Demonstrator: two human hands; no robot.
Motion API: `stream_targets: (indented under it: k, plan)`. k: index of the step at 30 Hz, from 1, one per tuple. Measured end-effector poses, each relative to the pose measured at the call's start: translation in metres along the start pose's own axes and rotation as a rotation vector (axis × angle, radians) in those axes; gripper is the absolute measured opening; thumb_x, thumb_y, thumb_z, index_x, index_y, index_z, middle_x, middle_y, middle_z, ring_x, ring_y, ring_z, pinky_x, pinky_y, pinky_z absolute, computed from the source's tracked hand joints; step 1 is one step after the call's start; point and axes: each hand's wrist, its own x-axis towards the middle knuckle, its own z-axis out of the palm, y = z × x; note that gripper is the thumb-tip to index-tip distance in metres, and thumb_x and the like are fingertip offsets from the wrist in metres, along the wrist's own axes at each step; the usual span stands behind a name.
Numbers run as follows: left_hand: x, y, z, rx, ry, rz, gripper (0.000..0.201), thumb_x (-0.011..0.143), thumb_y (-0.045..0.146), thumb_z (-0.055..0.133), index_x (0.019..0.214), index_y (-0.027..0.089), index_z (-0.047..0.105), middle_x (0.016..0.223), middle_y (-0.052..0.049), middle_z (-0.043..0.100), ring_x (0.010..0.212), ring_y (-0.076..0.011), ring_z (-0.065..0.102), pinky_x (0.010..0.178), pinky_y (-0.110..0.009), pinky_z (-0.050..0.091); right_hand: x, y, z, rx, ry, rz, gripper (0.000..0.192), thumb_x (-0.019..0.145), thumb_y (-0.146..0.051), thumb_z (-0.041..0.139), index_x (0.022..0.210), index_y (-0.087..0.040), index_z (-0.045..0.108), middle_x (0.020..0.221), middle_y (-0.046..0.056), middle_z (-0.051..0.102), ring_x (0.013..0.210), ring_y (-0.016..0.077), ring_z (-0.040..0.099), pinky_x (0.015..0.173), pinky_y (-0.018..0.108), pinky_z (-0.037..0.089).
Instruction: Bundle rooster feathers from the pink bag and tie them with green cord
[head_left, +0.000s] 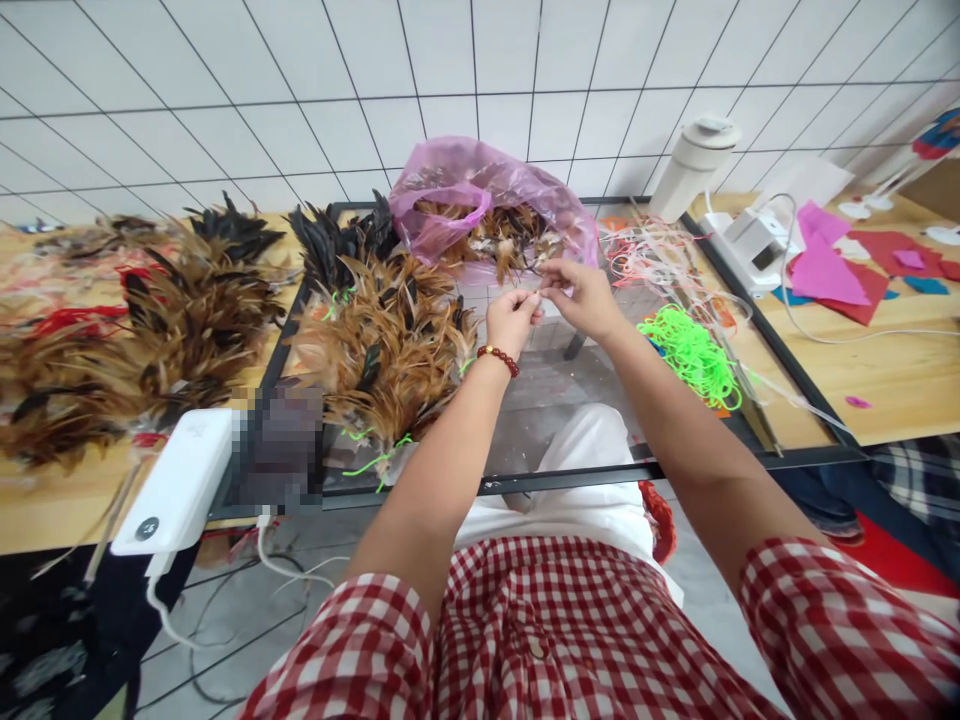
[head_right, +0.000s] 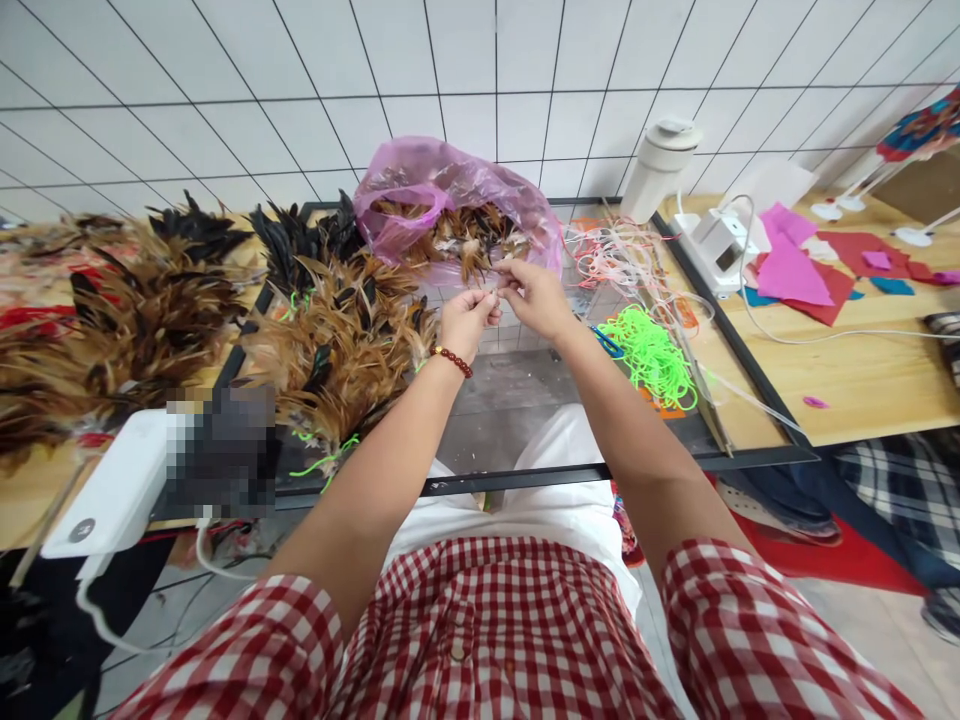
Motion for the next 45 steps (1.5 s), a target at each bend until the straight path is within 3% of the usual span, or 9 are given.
stream_targets:
  k: [2,9,15,19,26,32,36,41,45]
  plan:
    - [0.001,0.001,0.000,-0.043,0.028,0.005,0.018,0.085,0.009,0.072,0.070,0.014,0.063,0.057,0.005,0.060,0.053,-0.0044,0.056,0.060,-0.018,0.048,0.001,0.006,0.003,0.118,0.063,0.063,0.039,0.080,-0.028,0.071,0.118,-0.023,0.072,0.101,0.006,0.076,0.086,0.0199,0.066,0.086,0.039,0.055]
    - [-0.002,0.005,-0.002,-0.099,0.005,-0.005,0.020,0.088,0.008,0.067,0.069,0.014,0.062,0.058,0.004,0.060,0.054,-0.0044,0.056,0.062,-0.018,0.048,0.002,0.016,0.012,0.394,0.036,0.207,0.031,0.074,-0.047,0.079,0.088,-0.020,0.072,0.087,0.004,0.072,0.085,0.0189,0.065,0.085,0.038,0.054]
    - [-0.006,0.008,-0.001,-0.059,0.002,-0.035,0.017,0.088,0.012,0.070,0.073,0.014,0.062,0.060,0.004,0.061,0.049,-0.0051,0.057,0.053,-0.018,0.045,0.001,0.008,0.003,0.318,0.011,0.180,0.027,0.077,-0.044,0.075,0.074,-0.019,0.064,0.072,-0.001,0.060,0.071,0.0142,0.053,0.074,0.032,0.046]
    - [-0.008,0.009,0.000,0.015,0.018,-0.037,0.013,0.090,0.015,0.068,0.078,0.015,0.063,0.058,0.006,0.060,0.040,-0.0039,0.050,0.042,-0.017,0.035,-0.001,-0.001,-0.003,0.186,-0.060,0.092,0.029,0.082,-0.047,0.073,0.074,-0.020,0.064,0.074,0.001,0.063,0.074,0.0166,0.055,0.075,0.033,0.045]
    - [-0.010,0.011,-0.001,0.031,-0.035,-0.023,0.015,0.089,0.014,0.069,0.076,0.015,0.063,0.061,0.004,0.064,0.039,-0.0023,0.048,0.040,-0.017,0.029,-0.002,-0.008,0.005,0.051,0.028,0.065,0.026,0.088,-0.046,0.069,0.076,-0.022,0.067,0.082,0.003,0.066,0.081,0.0194,0.058,0.082,0.037,0.048]
    - [-0.010,0.011,-0.002,0.047,-0.073,-0.032,0.018,0.089,0.017,0.071,0.072,0.015,0.063,0.056,0.005,0.059,0.040,-0.0025,0.047,0.042,-0.017,0.031,0.001,0.005,0.008,0.278,0.093,0.130,0.043,0.086,-0.066,0.067,0.089,-0.023,0.072,0.087,0.003,0.067,0.080,0.0173,0.059,0.079,0.034,0.051]
    - [-0.010,0.010,-0.003,0.031,-0.097,-0.029,0.021,0.091,0.018,0.068,0.071,0.015,0.062,0.054,0.005,0.058,0.040,-0.0026,0.047,0.041,-0.016,0.029,0.000,0.005,0.008,0.394,0.047,0.119,0.053,0.083,-0.074,0.065,0.101,-0.025,0.075,0.095,0.004,0.069,0.083,0.0170,0.062,0.079,0.034,0.054]
    - [-0.009,0.010,-0.003,0.016,-0.085,-0.032,0.026,0.090,0.020,0.071,0.066,0.015,0.059,0.056,0.004,0.059,0.041,-0.0029,0.048,0.042,-0.017,0.030,-0.003,-0.002,0.006,0.315,0.012,0.071,0.047,0.083,-0.071,0.068,0.090,-0.025,0.078,0.096,0.005,0.070,0.100,0.0210,0.065,0.096,0.039,0.053]
    - [-0.008,0.011,-0.004,0.004,-0.084,-0.035,0.024,0.090,0.018,0.069,0.068,0.015,0.061,0.057,0.003,0.060,0.043,-0.0045,0.050,0.043,-0.019,0.032,-0.003,0.001,0.009,0.380,0.017,0.108,0.051,0.079,-0.073,0.070,0.086,-0.023,0.076,0.092,0.005,0.070,0.090,0.0198,0.065,0.087,0.038,0.055]
